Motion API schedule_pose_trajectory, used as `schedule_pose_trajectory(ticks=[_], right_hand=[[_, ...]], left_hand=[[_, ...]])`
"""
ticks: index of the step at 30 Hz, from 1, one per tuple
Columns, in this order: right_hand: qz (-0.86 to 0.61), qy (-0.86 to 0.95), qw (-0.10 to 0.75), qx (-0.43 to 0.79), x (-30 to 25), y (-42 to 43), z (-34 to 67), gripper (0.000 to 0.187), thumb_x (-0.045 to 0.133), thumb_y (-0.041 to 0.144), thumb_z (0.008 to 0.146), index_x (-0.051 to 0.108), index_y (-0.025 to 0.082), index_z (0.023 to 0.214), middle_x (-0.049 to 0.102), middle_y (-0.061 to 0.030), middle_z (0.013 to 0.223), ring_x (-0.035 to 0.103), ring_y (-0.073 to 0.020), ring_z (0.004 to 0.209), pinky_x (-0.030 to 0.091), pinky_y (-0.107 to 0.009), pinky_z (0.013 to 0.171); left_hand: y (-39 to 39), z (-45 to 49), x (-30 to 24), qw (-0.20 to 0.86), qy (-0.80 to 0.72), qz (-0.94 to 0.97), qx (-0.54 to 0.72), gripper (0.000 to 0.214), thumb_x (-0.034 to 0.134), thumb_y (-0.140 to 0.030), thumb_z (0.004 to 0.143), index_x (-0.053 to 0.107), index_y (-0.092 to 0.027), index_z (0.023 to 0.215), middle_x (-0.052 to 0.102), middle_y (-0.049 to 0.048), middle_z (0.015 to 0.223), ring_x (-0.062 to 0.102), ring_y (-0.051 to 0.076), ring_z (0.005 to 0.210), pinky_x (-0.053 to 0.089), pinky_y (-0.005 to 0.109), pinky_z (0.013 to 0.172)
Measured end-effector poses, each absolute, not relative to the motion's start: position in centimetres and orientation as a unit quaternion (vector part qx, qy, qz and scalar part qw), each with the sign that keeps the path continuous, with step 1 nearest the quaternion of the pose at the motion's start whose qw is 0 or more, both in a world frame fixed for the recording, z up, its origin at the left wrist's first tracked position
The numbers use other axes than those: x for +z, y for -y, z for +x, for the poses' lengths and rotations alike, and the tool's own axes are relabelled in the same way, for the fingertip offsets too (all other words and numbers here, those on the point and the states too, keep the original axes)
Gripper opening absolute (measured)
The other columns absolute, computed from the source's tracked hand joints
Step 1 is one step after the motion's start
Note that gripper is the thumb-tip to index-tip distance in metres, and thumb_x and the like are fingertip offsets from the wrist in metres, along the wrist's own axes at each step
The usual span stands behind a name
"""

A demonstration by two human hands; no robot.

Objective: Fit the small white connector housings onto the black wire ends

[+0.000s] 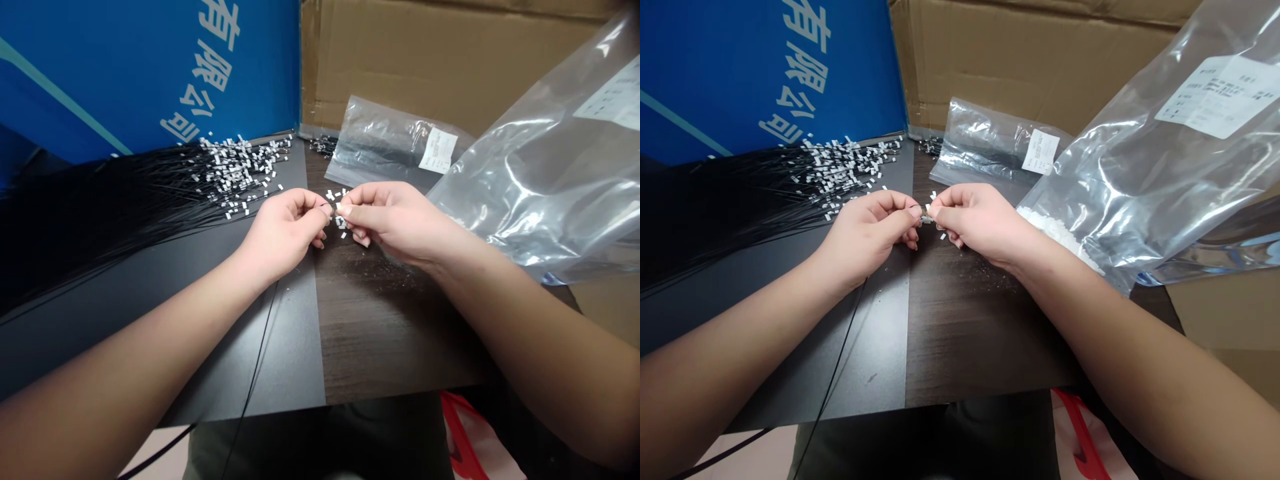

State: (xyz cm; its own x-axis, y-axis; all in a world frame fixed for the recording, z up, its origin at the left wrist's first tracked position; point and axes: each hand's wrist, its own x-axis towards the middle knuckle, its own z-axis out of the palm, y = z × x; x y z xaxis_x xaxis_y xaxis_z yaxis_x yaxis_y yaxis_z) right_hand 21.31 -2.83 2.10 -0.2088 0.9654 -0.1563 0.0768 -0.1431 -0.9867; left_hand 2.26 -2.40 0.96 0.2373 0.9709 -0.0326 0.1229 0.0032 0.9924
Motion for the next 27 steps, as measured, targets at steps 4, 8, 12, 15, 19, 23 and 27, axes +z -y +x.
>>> schedule_pose_trajectory(ticks=[4,8,12,15,19,23,27], right_hand=[[-0.488,0.526,0.383,0.582,2.12,2.77,21.40,0.024,0.088,0.020,0.091,0.069,0.017,0.076,0.060,-0.0007,0.070,0.048,-0.0099,0.056,0.039,-0.027,0.052],[-0.473,0.523,0.385,0.596,1.88,2.71,21.55,0.022,0.089,0.021,0.089,0.071,0.017,0.078,0.061,-0.0010,0.070,0.049,-0.0102,0.055,0.039,-0.027,0.051],[-0.468,0.525,0.384,0.598,1.63,2.64,21.66,0.022,0.091,0.023,0.088,0.072,0.017,0.077,0.061,-0.0016,0.070,0.049,-0.0106,0.055,0.040,-0.028,0.051],[-0.467,0.528,0.383,0.597,1.58,2.62,21.68,0.024,0.092,0.024,0.087,0.072,0.017,0.076,0.061,-0.0019,0.068,0.049,-0.0109,0.055,0.040,-0.028,0.050],[-0.469,0.535,0.381,0.591,1.59,2.62,21.67,0.024,0.093,0.024,0.087,0.073,0.018,0.075,0.060,-0.0019,0.067,0.049,-0.0110,0.055,0.040,-0.028,0.050],[-0.470,0.540,0.377,0.587,1.54,2.57,21.71,0.025,0.094,0.027,0.085,0.073,0.018,0.075,0.060,-0.0018,0.067,0.049,-0.0111,0.056,0.039,-0.028,0.050],[-0.471,0.550,0.372,0.581,1.49,2.53,21.76,0.029,0.096,0.032,0.085,0.072,0.018,0.075,0.060,-0.0018,0.067,0.049,-0.0116,0.056,0.039,-0.029,0.050]], left_hand=[[2.44,2.26,1.00,0.530,-0.465,0.584,0.402,0.009,0.073,-0.018,0.093,0.069,-0.016,0.085,0.068,0.0004,0.068,0.063,0.012,0.059,0.054,0.024,0.061],[2.47,2.28,1.00,0.529,-0.459,0.592,0.399,0.009,0.071,-0.016,0.092,0.067,-0.016,0.084,0.067,-0.0004,0.069,0.063,0.011,0.059,0.053,0.024,0.060],[2.45,2.27,1.06,0.521,-0.460,0.600,0.396,0.008,0.070,-0.015,0.092,0.066,-0.016,0.085,0.066,-0.0010,0.068,0.062,0.011,0.059,0.052,0.023,0.060],[2.40,2.23,1.13,0.517,-0.459,0.607,0.392,0.008,0.069,-0.014,0.091,0.065,-0.016,0.084,0.066,-0.0012,0.067,0.062,0.011,0.059,0.051,0.023,0.060],[2.40,2.18,1.24,0.514,-0.458,0.613,0.387,0.008,0.067,-0.012,0.090,0.065,-0.016,0.084,0.065,-0.0016,0.067,0.062,0.011,0.059,0.050,0.023,0.060],[2.48,2.22,1.27,0.515,-0.456,0.615,0.387,0.010,0.066,-0.009,0.090,0.064,-0.016,0.083,0.065,-0.0018,0.066,0.061,0.011,0.059,0.050,0.023,0.060],[2.47,2.26,1.24,0.516,-0.455,0.615,0.385,0.010,0.065,-0.009,0.089,0.064,-0.016,0.082,0.065,-0.0017,0.066,0.061,0.011,0.059,0.050,0.023,0.061]])
